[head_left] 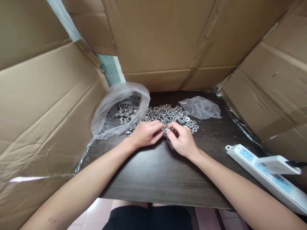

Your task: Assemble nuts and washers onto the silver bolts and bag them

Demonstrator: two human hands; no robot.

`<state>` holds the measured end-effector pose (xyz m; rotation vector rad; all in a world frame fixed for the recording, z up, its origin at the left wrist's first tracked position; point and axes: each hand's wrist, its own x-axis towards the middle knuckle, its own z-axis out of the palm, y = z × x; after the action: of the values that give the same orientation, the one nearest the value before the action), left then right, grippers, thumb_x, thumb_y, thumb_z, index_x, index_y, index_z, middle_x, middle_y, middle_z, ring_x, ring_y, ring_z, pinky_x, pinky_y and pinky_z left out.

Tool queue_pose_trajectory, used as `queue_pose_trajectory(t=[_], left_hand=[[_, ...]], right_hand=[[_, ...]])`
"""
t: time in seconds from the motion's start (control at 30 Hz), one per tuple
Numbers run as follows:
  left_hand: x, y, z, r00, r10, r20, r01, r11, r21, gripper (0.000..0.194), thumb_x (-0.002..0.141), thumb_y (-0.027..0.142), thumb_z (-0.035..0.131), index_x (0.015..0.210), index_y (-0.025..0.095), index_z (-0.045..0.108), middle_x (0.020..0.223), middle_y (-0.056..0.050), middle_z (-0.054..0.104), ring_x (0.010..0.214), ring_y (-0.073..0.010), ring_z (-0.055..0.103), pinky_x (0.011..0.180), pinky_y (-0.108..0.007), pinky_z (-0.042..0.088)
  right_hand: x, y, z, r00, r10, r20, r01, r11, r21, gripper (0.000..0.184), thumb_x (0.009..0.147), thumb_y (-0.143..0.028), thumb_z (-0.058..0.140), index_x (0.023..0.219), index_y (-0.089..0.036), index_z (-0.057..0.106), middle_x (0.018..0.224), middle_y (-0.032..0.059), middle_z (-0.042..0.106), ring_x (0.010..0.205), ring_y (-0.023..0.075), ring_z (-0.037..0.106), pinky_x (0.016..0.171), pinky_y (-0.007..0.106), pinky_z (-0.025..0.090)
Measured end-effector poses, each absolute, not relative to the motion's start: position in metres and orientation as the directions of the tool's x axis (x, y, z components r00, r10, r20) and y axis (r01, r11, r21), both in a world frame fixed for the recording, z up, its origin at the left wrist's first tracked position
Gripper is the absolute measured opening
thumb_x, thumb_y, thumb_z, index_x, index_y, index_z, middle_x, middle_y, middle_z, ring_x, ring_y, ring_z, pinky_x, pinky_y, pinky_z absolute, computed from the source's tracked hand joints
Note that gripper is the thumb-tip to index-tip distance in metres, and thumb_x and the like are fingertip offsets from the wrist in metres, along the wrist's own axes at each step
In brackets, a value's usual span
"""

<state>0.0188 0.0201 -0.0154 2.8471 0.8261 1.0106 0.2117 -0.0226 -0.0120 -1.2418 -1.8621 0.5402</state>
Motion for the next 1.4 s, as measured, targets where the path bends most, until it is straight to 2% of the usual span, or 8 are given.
queue_pose_trajectory(t=[0.77,0.93,1.4], left_hand=[[0.0181,0.021,-0.0154,0.669,0.445,0.595,0.482,-0.87,0.11,0.019,0.1,0.025,0.05,0.101,0.018,0.067,0.079,-0.002,0.068,0.065,-0.013,0.063,0.056,-0.025,0.042],[0.0174,0.0208,-0.0147,0.695,0.424,0.581,0.485,-0.873,0.055,0.021,0.102,0.027,0.048,0.102,0.018,0.067,0.079,-0.002,0.067,0.065,-0.0132,0.063,0.057,-0.025,0.043],[0.0185,0.0199,-0.0132,0.693,0.391,0.606,0.476,-0.879,0.023,0.02,0.101,0.024,0.048,0.1,0.017,0.067,0.079,-0.001,0.069,0.065,-0.0131,0.064,0.056,-0.026,0.042]], right_hand=[[0.2115,-0.0226,-0.0131,-0.173,0.907,0.385,0.551,0.413,-0.725,0.01,0.086,-0.024,0.054,0.076,-0.022,0.054,0.059,-0.0044,0.051,0.053,0.0134,0.049,0.056,0.027,0.038],[0.2117,-0.023,-0.0123,-0.169,0.901,0.4,0.55,0.423,-0.72,0.013,0.087,-0.024,0.053,0.074,-0.022,0.055,0.057,-0.0044,0.051,0.052,0.0134,0.047,0.056,0.027,0.037],[0.2115,-0.0224,-0.0119,-0.142,0.879,0.455,0.559,0.45,-0.696,0.018,0.085,-0.022,0.055,0.067,-0.021,0.058,0.06,-0.0016,0.055,0.056,0.0149,0.051,0.059,0.028,0.038]])
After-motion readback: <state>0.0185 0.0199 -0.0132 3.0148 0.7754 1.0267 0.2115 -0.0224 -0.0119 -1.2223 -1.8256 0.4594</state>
